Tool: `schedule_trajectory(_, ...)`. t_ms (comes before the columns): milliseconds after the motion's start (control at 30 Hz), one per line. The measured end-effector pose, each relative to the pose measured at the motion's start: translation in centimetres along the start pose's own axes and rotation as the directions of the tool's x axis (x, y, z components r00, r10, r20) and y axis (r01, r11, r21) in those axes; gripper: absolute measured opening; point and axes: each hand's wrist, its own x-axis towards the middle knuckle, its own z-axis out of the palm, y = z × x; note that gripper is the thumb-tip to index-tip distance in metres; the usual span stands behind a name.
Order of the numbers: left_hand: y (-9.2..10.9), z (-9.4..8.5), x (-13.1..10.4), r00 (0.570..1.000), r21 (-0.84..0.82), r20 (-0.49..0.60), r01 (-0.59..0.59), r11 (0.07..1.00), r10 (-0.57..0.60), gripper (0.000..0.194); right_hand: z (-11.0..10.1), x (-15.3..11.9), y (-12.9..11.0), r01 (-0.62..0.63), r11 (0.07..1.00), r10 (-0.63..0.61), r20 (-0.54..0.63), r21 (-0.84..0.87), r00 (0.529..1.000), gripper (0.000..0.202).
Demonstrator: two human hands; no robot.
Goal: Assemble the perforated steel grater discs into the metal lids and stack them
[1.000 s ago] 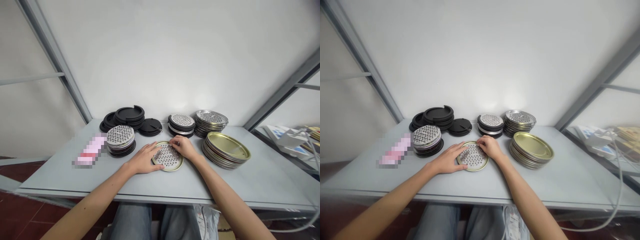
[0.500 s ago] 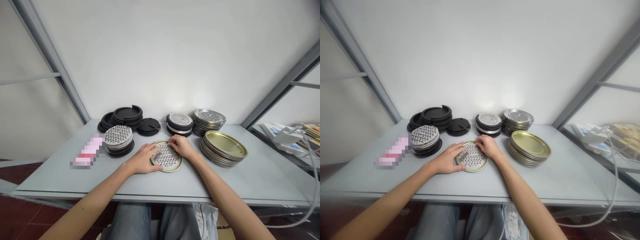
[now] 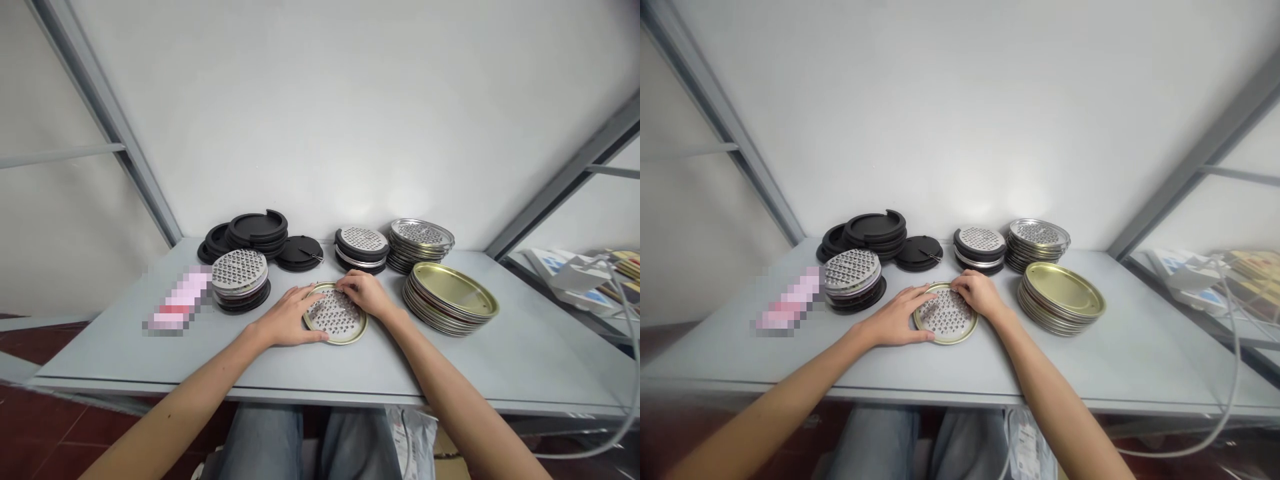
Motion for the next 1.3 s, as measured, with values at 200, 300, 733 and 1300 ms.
schedule_trajectory(200,-0.05,0.13,-0.02,1.0,-0.011,-0.013,0.005,1.0,-0.006,0.086,-0.14,0.01,-0.06,-0.007,1.0,0.007,-0.011,0.022,1.0,0.017)
schedule_trajectory(300,0.04,0.03,-0.05,1.0,-0.01,-0.005,0.004,1.0,-0.004,0.086,-0.04,0.06,-0.01,-0.006,1.0,0.007,-0.023,0.024,1.0,0.014)
schedule_trajectory(733,0.0,0.06,0.11,1.0,-0.013,-0.014,-0.025,1.0,0.025,0.088,0.18,0.32,-0.11,-0.041,0.996,0.041,-0.003,-0.08,0.999,0.008)
schedule_trajectory(1300,-0.15,0.2,0.07,1.0,0.007,0.007,-0.007,1.0,0.007,0.091,0.57,0.47,0.05,-0.069,0.997,0.068,-0.035,-0.033,0.997,0.011)
